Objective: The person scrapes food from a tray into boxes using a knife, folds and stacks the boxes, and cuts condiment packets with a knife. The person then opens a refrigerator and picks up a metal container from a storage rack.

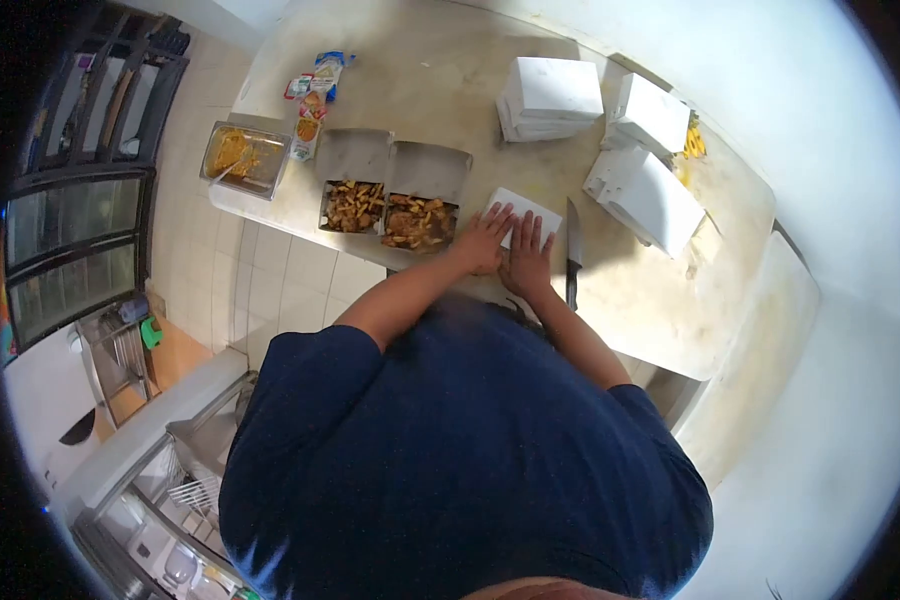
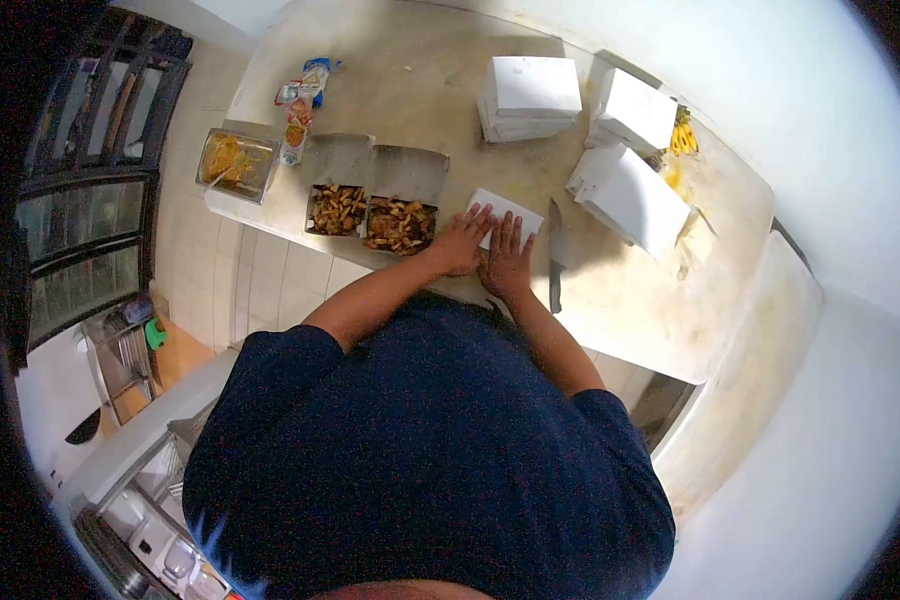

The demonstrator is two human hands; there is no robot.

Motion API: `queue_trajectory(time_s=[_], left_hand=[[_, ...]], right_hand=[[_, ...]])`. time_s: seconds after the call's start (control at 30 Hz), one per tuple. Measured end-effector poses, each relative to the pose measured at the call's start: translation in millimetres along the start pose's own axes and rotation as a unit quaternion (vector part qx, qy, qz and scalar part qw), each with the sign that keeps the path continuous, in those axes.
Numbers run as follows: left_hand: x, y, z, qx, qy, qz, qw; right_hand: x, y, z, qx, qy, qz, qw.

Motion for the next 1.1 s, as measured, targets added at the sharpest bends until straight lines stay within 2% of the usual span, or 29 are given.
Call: queue_trajectory(time_s=[0.03,0.13,0.23,0.33,0.4,0.53,0.63,0.73,0.83,0.93,1.03,1.1], left_hand=[[-1,1,6,0.029,0.001,-0.003,1.000],[7,-5,11,0.060,0.054,-0.026,0.996],[28,-4,34,-0.052,0.222,-0.040,0.973],[54,30,86,-0.116,0.286,0.000,0.951],[82,57,127,-0.319,0.194,-0.044,0.927],[148,73,169,-0.396,-0.083,0.133,0.905],[206,45,147,-0.246,-0.076,0.149,0.955],[224,18,116,0.003,0.007,0.107,0.994],[219,12,115,0.009,0.000,0.069,0.998],[217,1,122,-0.021,-0.004,0.040,0.999],[223,0,131,-0.122,0.024,0.088,0.988],[221,7,147,-0.144,0.034,0.099,0.984]], right_hand=[[-1,1,1,0.012,-0.013,0.004,1.000],[-3,1,1,-0.038,-0.035,0.017,0.999],[-8,6,23,-0.066,-0.136,0.023,0.988],[-7,20,4,0.011,-0.081,0.016,0.997],[-5,13,10,-0.010,-0.060,0.001,0.998],[6,-2,49,-0.054,-0.081,-0.036,0.995],[16,-17,55,-0.118,-0.266,0.030,0.956],[34,-27,31,-0.076,-0.397,0.018,0.915],[52,-22,28,-0.081,-0.421,0.032,0.903],[55,-13,23,-0.040,-0.476,0.003,0.879],[43,-6,16,-0.034,-0.476,-0.004,0.879],[27,-4,15,-0.040,-0.471,-0.021,0.881]])
Point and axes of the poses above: each hand's wrist, its own y-axis away from the middle knuckle, its own z-axis out of the back of the hand, x = y × z, the point moved 8 cm from there along -y, towards the middle knuckle, and after that the axes turned 7 degrees about -y, right-handed, at the moved point
